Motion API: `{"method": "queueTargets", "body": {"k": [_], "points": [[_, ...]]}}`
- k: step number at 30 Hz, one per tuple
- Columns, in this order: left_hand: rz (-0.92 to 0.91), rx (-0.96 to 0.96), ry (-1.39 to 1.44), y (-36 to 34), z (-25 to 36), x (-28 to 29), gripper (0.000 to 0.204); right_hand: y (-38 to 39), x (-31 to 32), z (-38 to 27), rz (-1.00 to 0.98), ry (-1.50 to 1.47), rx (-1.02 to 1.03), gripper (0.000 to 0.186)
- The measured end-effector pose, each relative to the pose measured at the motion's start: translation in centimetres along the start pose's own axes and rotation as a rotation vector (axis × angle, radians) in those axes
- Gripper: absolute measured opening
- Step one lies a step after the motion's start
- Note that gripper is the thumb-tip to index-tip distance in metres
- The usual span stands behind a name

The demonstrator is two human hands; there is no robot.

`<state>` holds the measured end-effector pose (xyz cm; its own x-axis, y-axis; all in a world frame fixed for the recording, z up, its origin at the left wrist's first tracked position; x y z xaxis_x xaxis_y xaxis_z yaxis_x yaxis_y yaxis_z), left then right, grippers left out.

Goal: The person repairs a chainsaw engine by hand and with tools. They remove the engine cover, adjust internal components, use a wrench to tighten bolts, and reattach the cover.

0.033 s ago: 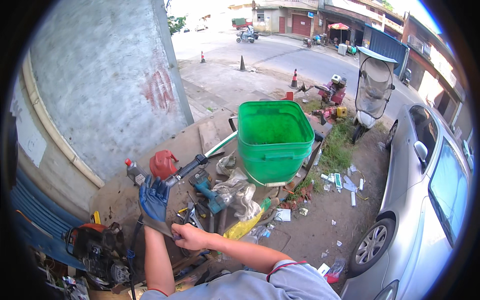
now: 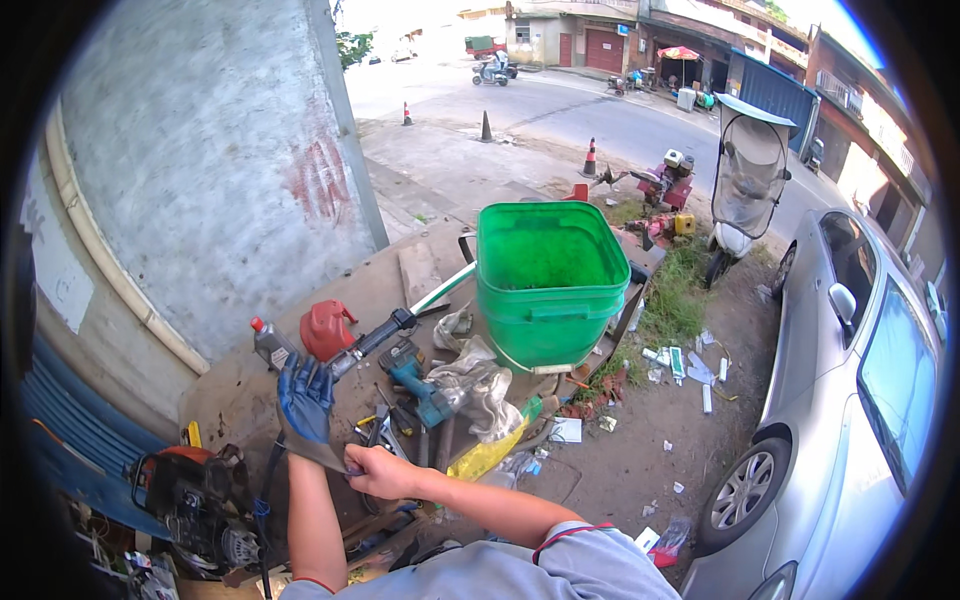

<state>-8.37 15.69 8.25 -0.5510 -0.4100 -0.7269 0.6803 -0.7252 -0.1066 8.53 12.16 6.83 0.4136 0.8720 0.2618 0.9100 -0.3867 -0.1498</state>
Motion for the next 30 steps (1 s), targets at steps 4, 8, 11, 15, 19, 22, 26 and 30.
{"method": "queueTargets", "body": {"k": [4, 8, 11, 15, 19, 22, 26, 30], "points": [[-0.122, -0.086, -0.503, 3.8, 5.5, 0.0, 0.016, 0.8, 3.1, 3.8, 0.3, -0.161, -0.192, 0.04], [-0.794, 0.427, -1.23, 13.1, 1.1, -0.5, 0.037, 1.5, 2.7, 5.4, 0.306, -0.392, -0.308, 0.036], [-0.947, 0.357, -1.302, 16.1, -1.3, -1.1, 0.04, 3.2, -1.5, 4.7, -0.011, -0.748, -0.376, 0.035], [-1.071, 0.266, -1.369, 17.0, -1.9, -1.2, 0.036, 4.7, -2.2, 5.5, -0.134, -0.984, -0.373, 0.04], [-0.902, 0.401, -1.193, 17.3, -2.1, -2.0, 0.03, 5.2, -1.7, 7.1, -0.085, -0.957, -0.308, 0.044], [-0.719, 0.539, -1.001, 17.9, -3.1, 1.0, 0.026, 5.2, -0.9, 6.0, 0.001, -0.986, -0.315, 0.043], [-0.449, 0.694, -0.733, 18.9, -4.1, 3.9, 0.016, 5.5, 1.0, 7.3, 0.155, -1.047, -0.329, 0.034], [-0.283, 0.597, -0.834, 17.3, -3.2, 6.4, 0.01, 5.1, 3.7, 4.6, 0.141, -0.121, -0.033, 0.035]]}}
Point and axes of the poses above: each hand's wrist, its own y-axis away from the middle knuckle, its own x-axis out of the back of the hand, z = x × y, the point moved 10 cm from there along -y, towards the middle knuckle, and after that the axes turned 6 degrees about -x, right-handed, at the moved point
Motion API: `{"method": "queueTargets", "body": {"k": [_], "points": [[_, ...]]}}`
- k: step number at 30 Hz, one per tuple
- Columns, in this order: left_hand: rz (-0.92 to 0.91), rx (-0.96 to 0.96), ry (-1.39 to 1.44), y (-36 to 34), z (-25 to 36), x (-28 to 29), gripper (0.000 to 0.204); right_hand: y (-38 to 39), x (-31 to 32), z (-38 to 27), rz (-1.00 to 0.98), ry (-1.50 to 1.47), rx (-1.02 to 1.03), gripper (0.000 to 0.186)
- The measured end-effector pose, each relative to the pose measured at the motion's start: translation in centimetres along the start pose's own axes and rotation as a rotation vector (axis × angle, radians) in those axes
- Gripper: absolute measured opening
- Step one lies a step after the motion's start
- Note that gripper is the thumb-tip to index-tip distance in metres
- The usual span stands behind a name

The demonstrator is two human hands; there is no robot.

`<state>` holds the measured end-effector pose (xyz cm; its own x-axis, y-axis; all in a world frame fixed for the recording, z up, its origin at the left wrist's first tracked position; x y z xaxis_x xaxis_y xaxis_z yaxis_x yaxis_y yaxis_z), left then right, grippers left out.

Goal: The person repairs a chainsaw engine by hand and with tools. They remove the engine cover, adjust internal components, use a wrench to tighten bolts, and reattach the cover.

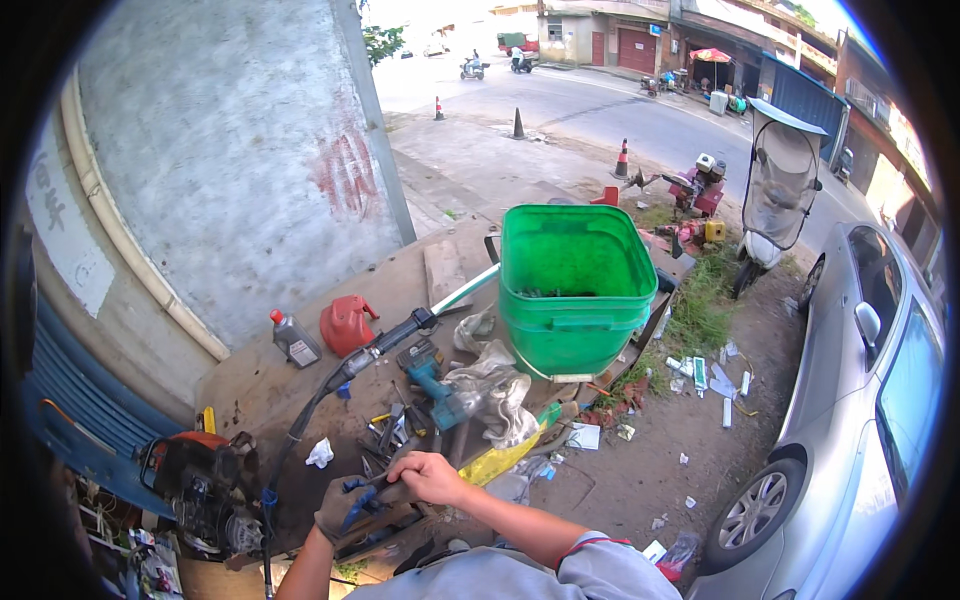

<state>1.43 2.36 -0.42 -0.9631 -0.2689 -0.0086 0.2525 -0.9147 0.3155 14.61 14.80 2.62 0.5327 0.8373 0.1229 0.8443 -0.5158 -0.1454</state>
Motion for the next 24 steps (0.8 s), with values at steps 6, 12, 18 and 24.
{"method": "queueTargets", "body": {"k": [6, 12, 18, 24], "points": [[0.183, -0.411, -0.871, 0.0, 6.5, -2.3, 0.02, 1.8, -5.2, 1.4, -0.475, 0.816, -0.239, 0.038], [0.186, -0.385, -0.958, 0.6, 5.9, -2.2, 0.028, 1.4, -6.9, 4.8, -0.781, 0.366, -0.598, 0.032], [0.063, -0.081, -1.188, 0.4, 3.3, -2.4, 0.03, -2.9, -5.3, 6.1, -0.27, -0.419, -0.552, 0.014], [0.298, -0.108, -1.111, -2.1, 4.5, 1.4, 0.033, -5.9, -6.0, 8.8, -0.094, -1.207, -0.581, 0.013]]}}
Point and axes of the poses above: each hand's wrist, its own y-axis away from the middle knuckle, its own x-axis out of the back of the hand, z = x × y, the point moved 10 cm from there along -y, towards the middle knuckle, and after that the axes turned 6 degrees about -x, right-handed, at the moved point
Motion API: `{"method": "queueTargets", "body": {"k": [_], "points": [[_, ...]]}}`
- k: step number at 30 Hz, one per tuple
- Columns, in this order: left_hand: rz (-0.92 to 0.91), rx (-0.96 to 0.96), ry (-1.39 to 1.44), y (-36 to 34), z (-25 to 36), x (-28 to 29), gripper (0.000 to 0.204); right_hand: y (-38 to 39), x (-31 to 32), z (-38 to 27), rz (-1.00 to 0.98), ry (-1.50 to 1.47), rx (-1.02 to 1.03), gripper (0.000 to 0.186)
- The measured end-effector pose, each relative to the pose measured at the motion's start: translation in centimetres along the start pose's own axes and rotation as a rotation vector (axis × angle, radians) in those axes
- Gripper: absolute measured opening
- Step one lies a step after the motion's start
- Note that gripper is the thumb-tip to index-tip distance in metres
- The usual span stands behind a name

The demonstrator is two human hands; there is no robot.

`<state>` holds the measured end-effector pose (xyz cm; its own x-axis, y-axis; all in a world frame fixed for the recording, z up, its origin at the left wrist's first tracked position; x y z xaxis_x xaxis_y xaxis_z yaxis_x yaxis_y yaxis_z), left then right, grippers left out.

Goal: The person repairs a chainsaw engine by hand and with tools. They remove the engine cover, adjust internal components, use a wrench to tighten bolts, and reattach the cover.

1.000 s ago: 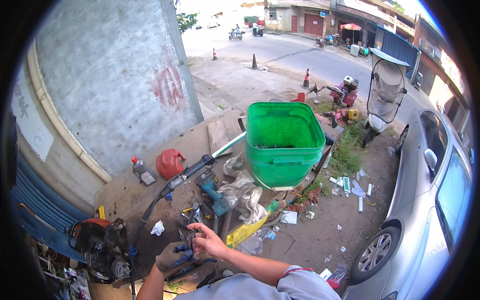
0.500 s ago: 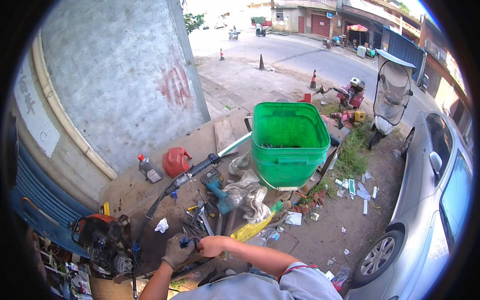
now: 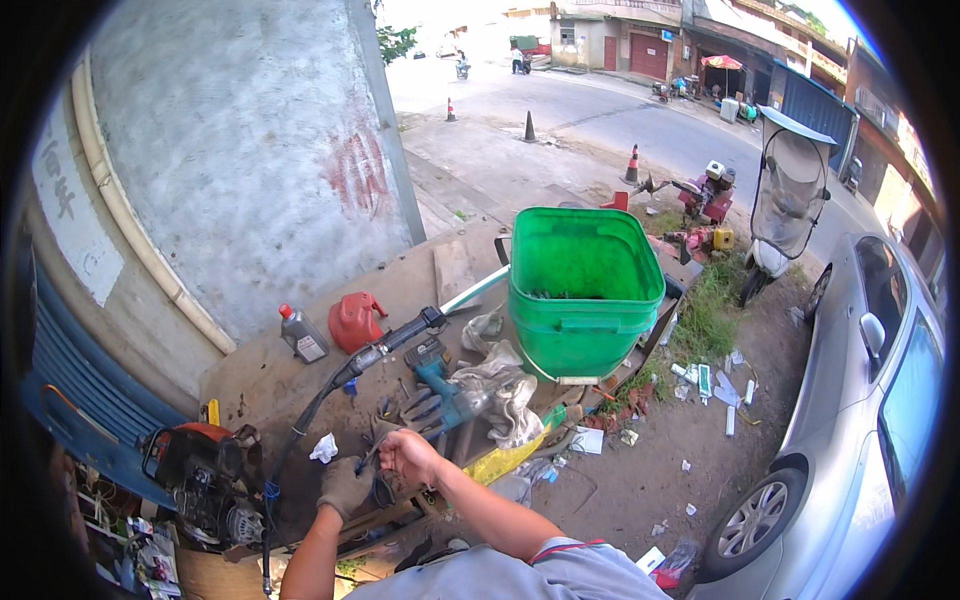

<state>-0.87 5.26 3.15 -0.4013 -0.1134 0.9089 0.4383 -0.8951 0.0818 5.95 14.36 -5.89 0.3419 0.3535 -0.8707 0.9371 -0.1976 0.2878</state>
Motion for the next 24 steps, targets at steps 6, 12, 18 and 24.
{"method": "queueTargets", "body": {"k": [6, 12, 18, 24], "points": [[0.168, -0.222, 0.107, 1.9, 5.5, -1.3, 0.027, -0.9, 0.0, -6.7, 0.448, 1.18, 0.54, 0.013], [0.064, -0.282, -0.025, 0.4, 7.4, -0.7, 0.028, -3.1, -8.9, -5.2, -0.384, 0.646, 0.356, 0.05], [0.086, -0.321, -0.054, -0.1, 8.2, 3.8, 0.026, -4.2, -11.3, -7.8, -0.575, 0.151, 0.219, 0.053], [0.522, -0.119, 0.125, -1.1, 4.3, 6.1, 0.029, -4.7, -10.6, -9.9, -0.109, 0.09, 0.37, 0.07]]}}
Point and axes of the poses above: each hand's wrist, its own y-axis away from the middle knuckle, its own x-axis out of the back of the hand, z = x × y, the point moved 10 cm from there along -y, towards the middle knuckle, and after that the axes turned 6 degrees about -x, right-handed, at the moved point
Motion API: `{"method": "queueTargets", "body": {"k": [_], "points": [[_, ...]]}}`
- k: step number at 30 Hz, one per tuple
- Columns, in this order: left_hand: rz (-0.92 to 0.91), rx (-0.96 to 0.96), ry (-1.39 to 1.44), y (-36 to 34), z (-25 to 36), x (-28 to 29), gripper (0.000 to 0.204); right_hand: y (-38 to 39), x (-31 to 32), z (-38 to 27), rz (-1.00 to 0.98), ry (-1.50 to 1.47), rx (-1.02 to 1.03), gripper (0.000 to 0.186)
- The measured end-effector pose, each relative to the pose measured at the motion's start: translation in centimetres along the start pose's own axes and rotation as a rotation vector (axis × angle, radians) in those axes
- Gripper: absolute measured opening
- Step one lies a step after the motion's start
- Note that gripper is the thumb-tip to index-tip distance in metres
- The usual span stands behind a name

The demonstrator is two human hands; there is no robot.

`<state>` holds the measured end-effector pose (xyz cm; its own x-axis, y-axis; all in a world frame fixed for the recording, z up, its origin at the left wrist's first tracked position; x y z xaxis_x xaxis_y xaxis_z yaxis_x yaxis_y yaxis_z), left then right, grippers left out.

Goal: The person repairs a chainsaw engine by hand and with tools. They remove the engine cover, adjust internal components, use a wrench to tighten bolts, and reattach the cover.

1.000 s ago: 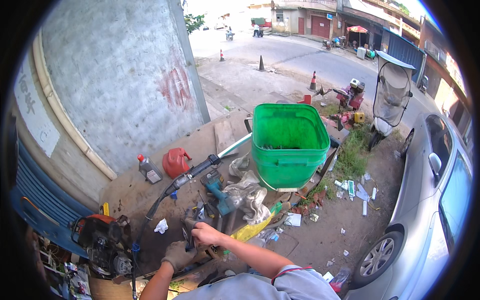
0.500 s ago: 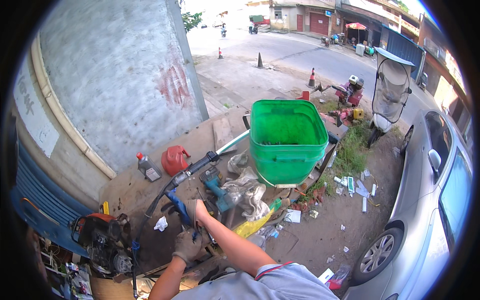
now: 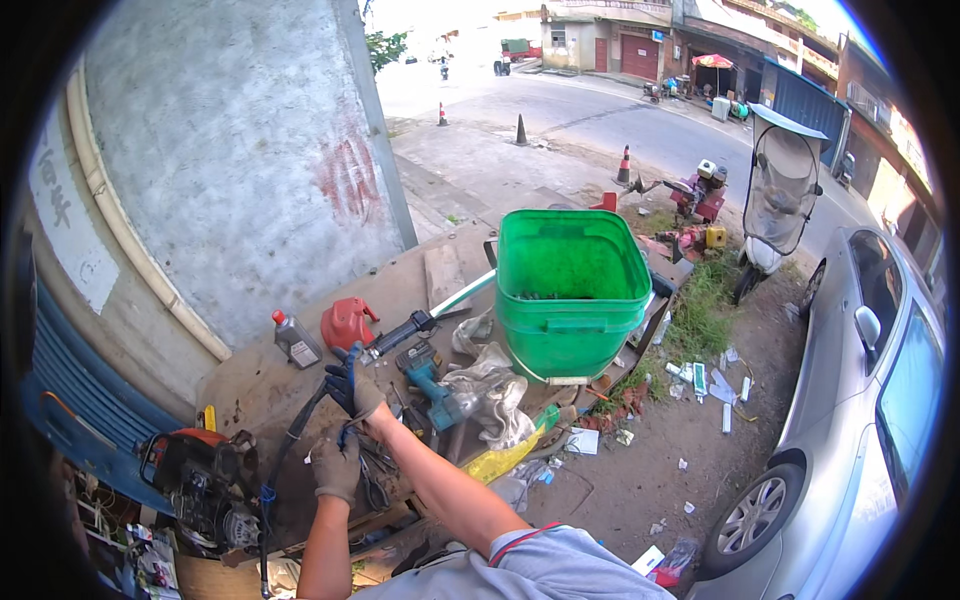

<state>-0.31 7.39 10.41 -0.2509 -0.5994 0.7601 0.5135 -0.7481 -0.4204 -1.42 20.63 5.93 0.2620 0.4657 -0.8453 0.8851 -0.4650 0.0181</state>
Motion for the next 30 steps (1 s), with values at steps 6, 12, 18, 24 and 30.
{"method": "queueTargets", "body": {"k": [6, 12, 18, 24, 30], "points": [[0.193, 0.36, 1.204, 0.8, -4.8, -4.9, 0.017, 0.4, 2.5, -1.9, 0.168, -0.036, 0.278, 0.059], [-0.23, 0.392, 1.579, 1.3, -1.6, -6.1, 0.02, 0.4, 2.1, -3.6, 0.15, 0.046, 0.263, 0.053], [-0.018, 0.063, 0.791, -0.8, -1.7, -6.1, 0.037, 0.4, -3.0, -3.4, -0.049, -0.224, 0.12, 0.051], [-0.148, 0.279, 0.711, 0.8, -0.8, -6.6, 0.039, 0.9, -1.5, -7.6, 0.354, 0.989, 0.143, 0.051], [0.242, 0.017, 0.398, 0.5, 2.4, -1.3, 0.032, -1.0, 4.1, -4.9, 0.441, 1.588, 0.462, 0.05]]}}
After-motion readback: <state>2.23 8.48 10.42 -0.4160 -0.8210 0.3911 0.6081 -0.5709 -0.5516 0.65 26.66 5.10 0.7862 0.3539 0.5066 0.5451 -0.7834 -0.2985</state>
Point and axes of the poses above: each hand's wrist, its own y-axis away from the middle knuckle, its own x-axis out of the back of the hand, z = x × y, the point moved 10 cm from there along -y, towards the middle knuckle, and after that the axes turned 6 degrees about -x, right-handed, at the moved point
